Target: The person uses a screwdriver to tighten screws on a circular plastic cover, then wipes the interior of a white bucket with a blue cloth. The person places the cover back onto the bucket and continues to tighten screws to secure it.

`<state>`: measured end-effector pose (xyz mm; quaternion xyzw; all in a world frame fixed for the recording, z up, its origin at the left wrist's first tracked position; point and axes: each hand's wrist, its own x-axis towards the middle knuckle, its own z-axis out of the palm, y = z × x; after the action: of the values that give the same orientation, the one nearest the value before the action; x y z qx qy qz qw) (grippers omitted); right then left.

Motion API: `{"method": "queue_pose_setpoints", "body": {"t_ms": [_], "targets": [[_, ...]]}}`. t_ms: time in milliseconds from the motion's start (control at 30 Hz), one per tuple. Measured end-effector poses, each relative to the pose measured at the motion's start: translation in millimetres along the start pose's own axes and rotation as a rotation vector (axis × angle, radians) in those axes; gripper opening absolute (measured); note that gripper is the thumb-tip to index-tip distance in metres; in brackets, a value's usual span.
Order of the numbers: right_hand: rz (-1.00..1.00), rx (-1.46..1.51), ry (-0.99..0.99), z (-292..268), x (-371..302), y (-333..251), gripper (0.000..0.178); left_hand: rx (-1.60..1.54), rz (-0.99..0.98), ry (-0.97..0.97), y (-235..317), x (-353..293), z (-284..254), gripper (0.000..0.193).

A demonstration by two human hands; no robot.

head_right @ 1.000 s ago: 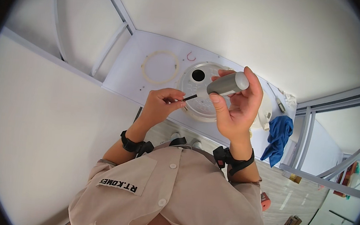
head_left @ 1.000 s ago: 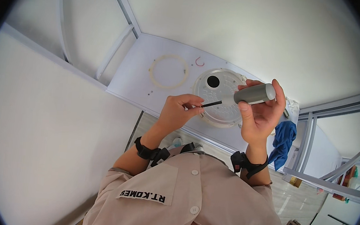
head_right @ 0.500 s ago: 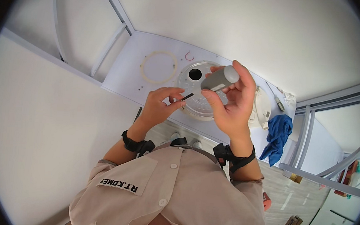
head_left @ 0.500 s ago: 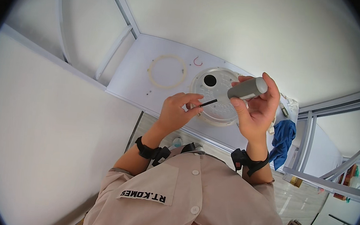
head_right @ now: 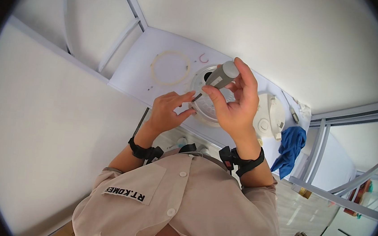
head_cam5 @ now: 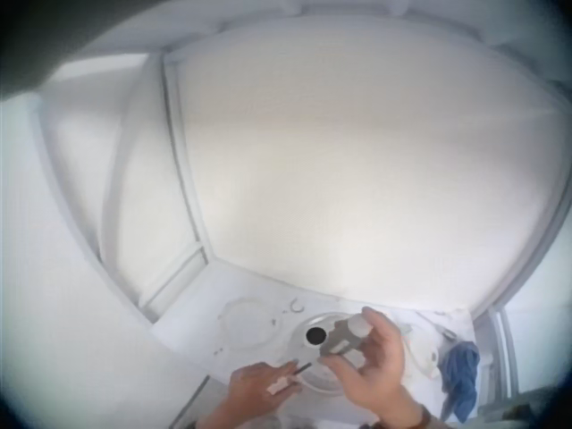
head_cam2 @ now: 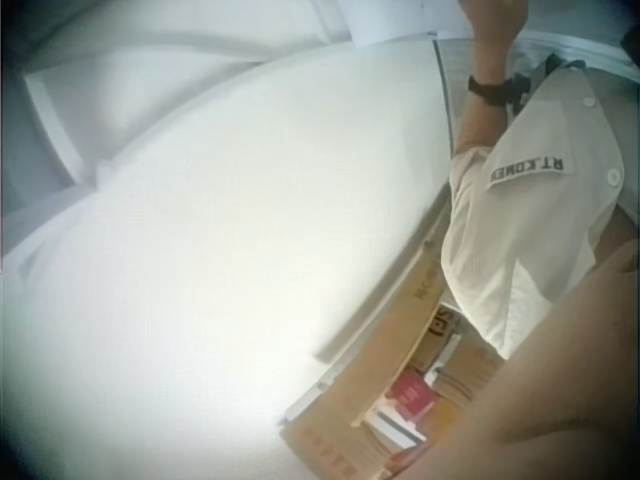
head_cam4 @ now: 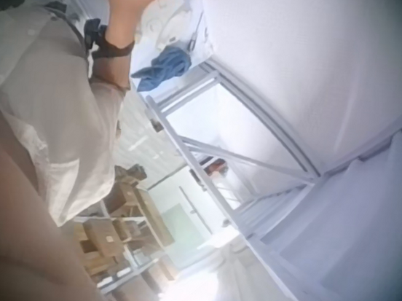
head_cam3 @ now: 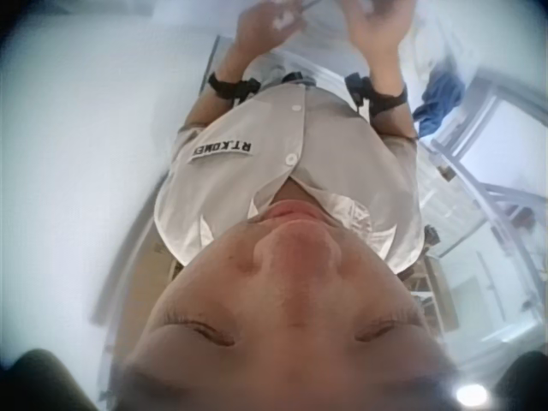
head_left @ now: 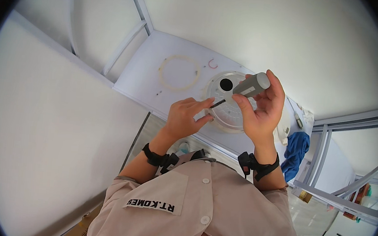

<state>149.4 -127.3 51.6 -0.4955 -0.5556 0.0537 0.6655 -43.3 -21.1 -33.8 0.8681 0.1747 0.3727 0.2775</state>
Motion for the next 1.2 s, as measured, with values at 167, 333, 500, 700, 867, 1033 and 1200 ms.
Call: {"method": "queue_pose_setpoints", "body": {"t_ms": [167, 333, 500, 700, 867, 1033, 1200], "targets": [[0.003, -0.020, -0.017, 4.9, 1.9, 2.2, 0.085, 0.080, 0.042, -0.033, -2.8, -5.0, -2.5, 0.064], [-0.012, -0.025, -0.019, 6.4, 1.3, 2.5, 0.085, 0.140, 0.062, -0.061, -7.3, -8.6, -2.7, 0.067], [-0.014, -0.009, -0.021, 7.0, 1.1, 2.6, 0.084, 0.101, 0.082, -0.019, -4.1, -3.2, -3.3, 0.068], [0.008, -0.017, -0.023, 5.3, 0.1, 1.7, 0.085, 0.085, 0.090, -0.063, -9.8, -4.1, -2.7, 0.071], [-0.005, -0.035, -0.007, 7.7, 0.9, 2.7, 0.085, -0.028, 0.055, -0.020, -11.8, -4.3, 0.7, 0.072], [0.004, -0.096, 0.041, 11.4, 1.1, 3.7, 0.086, -0.067, 0.042, -0.019, -12.1, -1.7, 0.0, 0.072], [0.010, -0.096, 0.032, 12.5, 3.1, 2.8, 0.084, -0.056, 0.060, -0.032, -15.0, -1.9, -0.8, 0.070]]}}
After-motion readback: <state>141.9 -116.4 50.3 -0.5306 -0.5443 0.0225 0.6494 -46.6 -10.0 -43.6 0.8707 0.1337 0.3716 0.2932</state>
